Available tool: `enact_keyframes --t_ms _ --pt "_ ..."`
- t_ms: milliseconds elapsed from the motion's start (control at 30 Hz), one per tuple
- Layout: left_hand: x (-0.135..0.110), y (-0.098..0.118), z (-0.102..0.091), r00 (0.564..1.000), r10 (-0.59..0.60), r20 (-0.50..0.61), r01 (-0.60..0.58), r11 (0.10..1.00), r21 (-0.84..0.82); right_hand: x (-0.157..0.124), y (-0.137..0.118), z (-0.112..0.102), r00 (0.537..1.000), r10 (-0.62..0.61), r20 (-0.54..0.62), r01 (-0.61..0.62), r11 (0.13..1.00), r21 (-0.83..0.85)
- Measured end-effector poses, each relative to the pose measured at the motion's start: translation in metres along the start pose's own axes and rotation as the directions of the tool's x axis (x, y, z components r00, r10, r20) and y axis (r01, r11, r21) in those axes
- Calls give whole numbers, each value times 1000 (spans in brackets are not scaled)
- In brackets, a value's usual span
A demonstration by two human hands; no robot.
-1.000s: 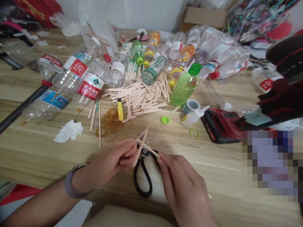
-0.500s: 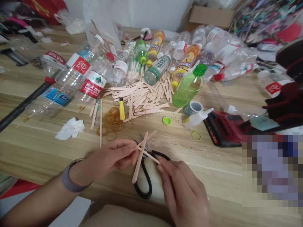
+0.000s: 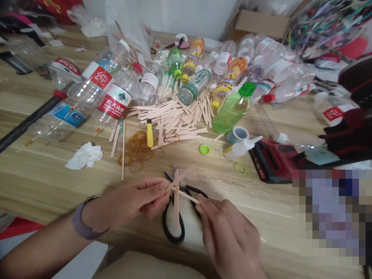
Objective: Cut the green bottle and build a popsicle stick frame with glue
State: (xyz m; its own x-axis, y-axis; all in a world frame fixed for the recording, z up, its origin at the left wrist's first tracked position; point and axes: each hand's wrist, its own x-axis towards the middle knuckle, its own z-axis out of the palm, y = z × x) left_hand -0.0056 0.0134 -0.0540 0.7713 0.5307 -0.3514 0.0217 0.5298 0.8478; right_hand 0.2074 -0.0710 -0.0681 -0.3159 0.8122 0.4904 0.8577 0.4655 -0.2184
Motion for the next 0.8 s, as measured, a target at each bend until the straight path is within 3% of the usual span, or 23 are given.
enact_keyframes --t_ms 100,200,300,400,500,633,733,800 --pt "1 -4 5 1000 -15 -7 14 995 -103 -2 7 4 993 -104 -60 94 984 -149" --pt "3 -7 8 999 -39 -9 37 985 -171 -2 10 8 991 -109 -82 92 978 -188" --pt "4 -6 7 1000 -22 -19 20 993 -112 2 9 8 998 -16 -59 13 998 -55" --pt "2 -3 5 1000 -3 -17 3 1000 -4 9 5 5 991 120 55 -128 977 172" --pt "-1 1 3 999 23 -29 -20 996 91 15 3 0 973 159 170 -204 933 296" --pt "-2 1 5 999 11 -47 -5 994 114 19 5 -3 998 57 26 -61 984 167" --pt "0 -3 10 998 4 -63 -4 1000 0 22 7 -1 993 -66 -100 66 998 -7" --pt "1 -6 15 997 -12 -71 8 998 -62 25 6 0 991 -72 -110 73 997 5"
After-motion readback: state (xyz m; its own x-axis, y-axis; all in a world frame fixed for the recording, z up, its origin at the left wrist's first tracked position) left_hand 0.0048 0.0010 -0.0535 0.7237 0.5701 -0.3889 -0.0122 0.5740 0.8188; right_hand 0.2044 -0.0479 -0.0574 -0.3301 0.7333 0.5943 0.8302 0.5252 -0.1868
